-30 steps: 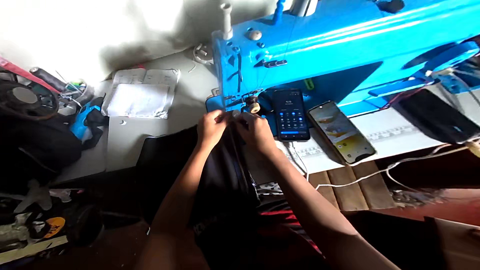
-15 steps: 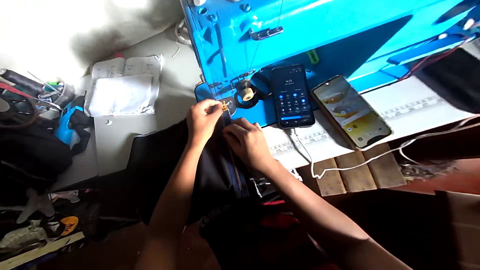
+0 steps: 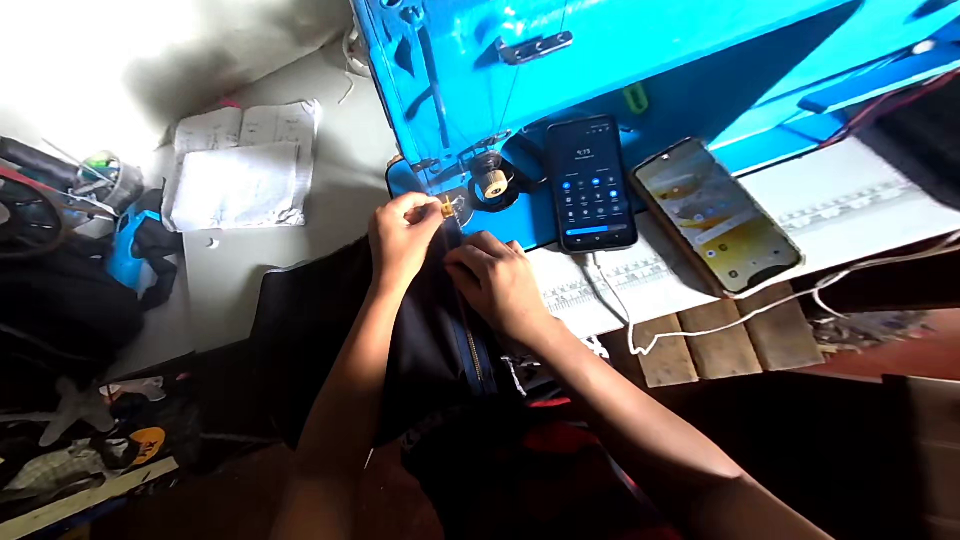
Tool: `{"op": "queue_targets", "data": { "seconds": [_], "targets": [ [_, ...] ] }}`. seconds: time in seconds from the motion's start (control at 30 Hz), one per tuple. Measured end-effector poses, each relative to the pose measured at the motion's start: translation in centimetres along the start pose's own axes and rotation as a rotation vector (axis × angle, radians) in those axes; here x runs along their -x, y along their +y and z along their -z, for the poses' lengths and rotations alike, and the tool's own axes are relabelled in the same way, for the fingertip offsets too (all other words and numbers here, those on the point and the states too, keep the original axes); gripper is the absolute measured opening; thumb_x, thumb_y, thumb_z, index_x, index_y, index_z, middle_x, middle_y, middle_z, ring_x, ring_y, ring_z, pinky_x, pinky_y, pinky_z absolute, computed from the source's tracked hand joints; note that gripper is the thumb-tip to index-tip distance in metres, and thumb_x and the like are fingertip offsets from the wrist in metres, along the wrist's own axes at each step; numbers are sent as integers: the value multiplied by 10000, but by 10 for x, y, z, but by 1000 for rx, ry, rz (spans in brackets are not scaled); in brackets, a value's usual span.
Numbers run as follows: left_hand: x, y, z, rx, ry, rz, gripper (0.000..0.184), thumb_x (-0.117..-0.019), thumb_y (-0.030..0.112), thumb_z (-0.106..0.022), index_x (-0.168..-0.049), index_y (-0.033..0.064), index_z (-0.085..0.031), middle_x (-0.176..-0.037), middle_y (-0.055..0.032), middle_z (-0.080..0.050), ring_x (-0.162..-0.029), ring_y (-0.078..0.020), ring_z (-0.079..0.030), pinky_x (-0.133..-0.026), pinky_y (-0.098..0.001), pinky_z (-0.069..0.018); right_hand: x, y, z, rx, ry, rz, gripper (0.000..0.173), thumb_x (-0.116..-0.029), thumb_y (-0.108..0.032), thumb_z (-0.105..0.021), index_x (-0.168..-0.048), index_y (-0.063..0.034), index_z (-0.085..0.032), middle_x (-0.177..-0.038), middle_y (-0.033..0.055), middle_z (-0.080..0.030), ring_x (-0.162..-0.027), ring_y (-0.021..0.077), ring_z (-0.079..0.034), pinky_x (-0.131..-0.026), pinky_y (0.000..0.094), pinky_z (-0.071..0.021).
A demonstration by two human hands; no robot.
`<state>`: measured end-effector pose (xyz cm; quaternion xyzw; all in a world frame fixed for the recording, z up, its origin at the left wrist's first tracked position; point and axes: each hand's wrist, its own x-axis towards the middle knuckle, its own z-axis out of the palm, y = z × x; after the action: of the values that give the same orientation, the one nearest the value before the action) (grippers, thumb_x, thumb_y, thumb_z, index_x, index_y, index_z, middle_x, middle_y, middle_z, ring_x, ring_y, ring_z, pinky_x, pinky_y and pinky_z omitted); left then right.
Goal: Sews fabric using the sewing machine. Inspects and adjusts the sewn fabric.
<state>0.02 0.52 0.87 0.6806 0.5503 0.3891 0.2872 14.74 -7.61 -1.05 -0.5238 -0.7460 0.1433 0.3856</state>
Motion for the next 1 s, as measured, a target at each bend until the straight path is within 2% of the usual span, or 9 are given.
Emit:
{"op": "queue_targets", "data": {
  "seconds": [0.67, 0.9, 1.0],
  "targets": [
    [0, -2, 0, -21, 3, -18, 99, -921, 134, -695, -928, 57, -758, -784, 17, -708, -664, 14, -588, -654, -201, -487, 0, 0, -1, 10, 18, 5, 128, -954, -153, -664, -983, -89, -771, -992, 100, -721, -877, 254, -690, -723, 438, -499],
    [-1, -3, 0, -30, -9, -5, 116, -930, 147, -690, -941, 56, -760, -819, 0, -730, -693, -1, -629, -683, -220, -522, 0, 0, -1, 10, 12, 4, 129, -956, -159, -667, -985, -87, -770, -992, 106, -718, -880, 256, -693, -729, 447, -504],
    [-1, -3, 0, -36, -18, 0, 127, -934, 154, -682, -943, 56, -762, -820, -10, -730, -713, -29, -646, -703, -263, -535, 1, 1, -2, 8, 6, 3, 130, -957, -167, -669, -993, -92, -769, -1005, 100, -721, -895, 256, -694, -736, 448, -508]
  ]
}}
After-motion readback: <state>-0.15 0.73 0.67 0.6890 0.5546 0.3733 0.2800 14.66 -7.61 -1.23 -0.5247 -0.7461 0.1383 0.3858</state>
